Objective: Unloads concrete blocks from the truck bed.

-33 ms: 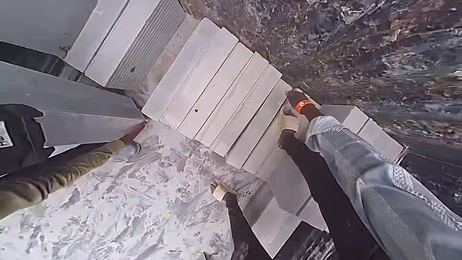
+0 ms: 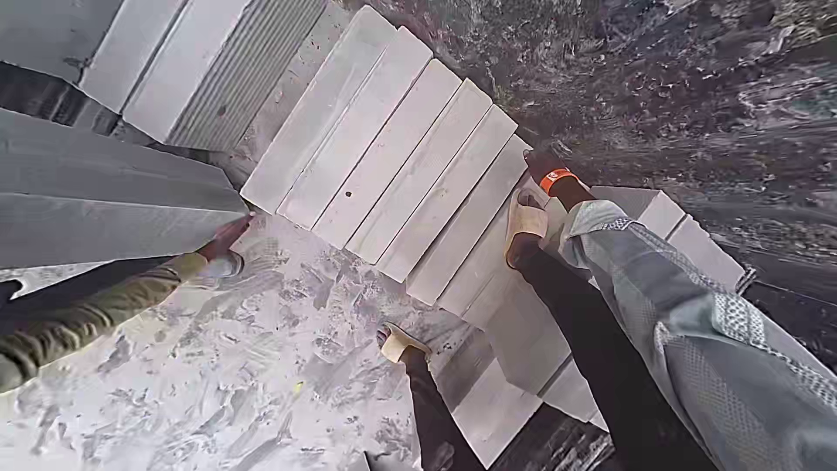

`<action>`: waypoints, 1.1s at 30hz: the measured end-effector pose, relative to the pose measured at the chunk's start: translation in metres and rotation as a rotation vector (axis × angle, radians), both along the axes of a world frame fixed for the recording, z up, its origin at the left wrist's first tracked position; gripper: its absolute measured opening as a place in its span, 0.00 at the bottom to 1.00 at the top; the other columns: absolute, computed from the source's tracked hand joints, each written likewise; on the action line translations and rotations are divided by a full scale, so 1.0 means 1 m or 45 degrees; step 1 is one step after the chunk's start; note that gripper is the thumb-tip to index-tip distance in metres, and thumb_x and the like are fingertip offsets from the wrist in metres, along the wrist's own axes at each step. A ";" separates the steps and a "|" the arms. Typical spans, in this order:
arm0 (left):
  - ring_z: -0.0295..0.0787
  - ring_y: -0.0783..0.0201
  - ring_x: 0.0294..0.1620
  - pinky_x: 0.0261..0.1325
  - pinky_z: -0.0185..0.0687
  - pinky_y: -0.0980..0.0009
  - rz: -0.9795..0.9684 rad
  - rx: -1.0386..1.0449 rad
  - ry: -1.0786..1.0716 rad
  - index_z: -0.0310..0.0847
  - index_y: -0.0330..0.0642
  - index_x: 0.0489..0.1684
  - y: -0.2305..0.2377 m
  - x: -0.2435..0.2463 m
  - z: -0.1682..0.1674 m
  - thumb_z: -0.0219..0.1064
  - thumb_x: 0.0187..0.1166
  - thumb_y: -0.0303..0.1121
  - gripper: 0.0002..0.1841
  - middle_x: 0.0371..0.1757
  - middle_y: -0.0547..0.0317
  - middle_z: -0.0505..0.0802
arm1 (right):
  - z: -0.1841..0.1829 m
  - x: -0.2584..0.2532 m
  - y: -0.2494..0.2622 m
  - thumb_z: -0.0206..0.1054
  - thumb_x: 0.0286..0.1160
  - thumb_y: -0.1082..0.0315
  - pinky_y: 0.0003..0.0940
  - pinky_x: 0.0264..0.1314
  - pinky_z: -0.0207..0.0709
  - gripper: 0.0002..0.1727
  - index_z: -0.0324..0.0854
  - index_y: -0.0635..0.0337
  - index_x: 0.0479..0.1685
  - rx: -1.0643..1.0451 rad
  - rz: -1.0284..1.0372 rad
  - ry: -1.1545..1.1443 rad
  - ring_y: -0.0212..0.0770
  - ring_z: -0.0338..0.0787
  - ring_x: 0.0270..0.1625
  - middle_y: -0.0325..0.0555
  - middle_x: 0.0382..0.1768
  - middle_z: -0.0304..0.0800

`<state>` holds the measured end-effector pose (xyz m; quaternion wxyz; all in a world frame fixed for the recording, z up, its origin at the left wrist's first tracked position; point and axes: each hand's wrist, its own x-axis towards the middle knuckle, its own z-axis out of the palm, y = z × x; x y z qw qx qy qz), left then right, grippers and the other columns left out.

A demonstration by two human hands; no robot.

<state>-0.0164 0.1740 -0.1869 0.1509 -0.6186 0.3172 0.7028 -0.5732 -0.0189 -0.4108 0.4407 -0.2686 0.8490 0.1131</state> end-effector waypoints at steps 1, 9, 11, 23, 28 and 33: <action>0.85 0.48 0.71 0.75 0.77 0.60 -0.058 0.002 -0.025 0.73 0.18 0.72 0.001 -0.014 -0.024 0.57 0.80 0.25 0.23 0.70 0.27 0.85 | -0.026 -0.012 -0.004 0.34 0.98 0.48 0.70 0.80 0.65 0.38 0.78 0.76 0.70 -0.013 -0.003 0.045 0.72 0.78 0.79 0.77 0.70 0.81; 0.92 0.42 0.58 0.64 0.83 0.67 -0.120 0.478 -0.557 0.84 0.13 0.53 -0.067 -0.127 -0.078 0.57 0.84 0.18 0.13 0.56 0.24 0.91 | -0.150 -0.033 -0.033 0.27 0.99 0.56 0.68 0.90 0.47 0.35 0.54 0.77 0.89 0.032 0.019 0.160 0.73 0.57 0.91 0.79 0.87 0.58; 0.92 0.43 0.59 0.63 0.84 0.67 -0.021 0.561 -0.525 0.81 0.13 0.57 -0.059 -0.120 -0.081 0.55 0.86 0.18 0.14 0.59 0.24 0.90 | -0.163 -0.037 -0.025 0.29 0.99 0.57 0.70 0.89 0.49 0.33 0.53 0.75 0.90 0.068 0.078 0.231 0.74 0.58 0.91 0.80 0.86 0.59; 0.46 0.57 0.96 0.94 0.49 0.51 0.685 -0.672 -0.897 0.48 0.51 0.96 0.043 0.062 -0.412 0.43 0.91 0.55 0.35 0.96 0.57 0.57 | -0.107 0.068 0.008 0.21 0.90 0.33 0.72 0.83 0.61 0.51 0.64 0.71 0.85 0.143 -0.087 0.099 0.72 0.70 0.85 0.75 0.81 0.70; 0.73 0.53 0.82 0.78 0.71 0.47 1.224 -0.385 -0.891 0.65 0.47 0.87 0.040 0.057 -0.398 0.40 0.92 0.56 0.32 0.82 0.47 0.77 | -0.113 0.113 0.014 0.31 0.89 0.30 0.71 0.82 0.61 0.52 0.64 0.75 0.83 0.098 -0.064 0.241 0.74 0.69 0.84 0.80 0.80 0.69; 0.75 0.53 0.79 0.77 0.71 0.47 1.336 -0.223 -0.750 0.63 0.46 0.87 0.036 0.072 -0.379 0.36 0.93 0.57 0.33 0.81 0.44 0.77 | -0.051 0.164 0.040 0.32 0.79 0.21 0.77 0.74 0.65 0.58 0.66 0.71 0.80 -0.061 -0.071 0.498 0.75 0.70 0.82 0.76 0.79 0.69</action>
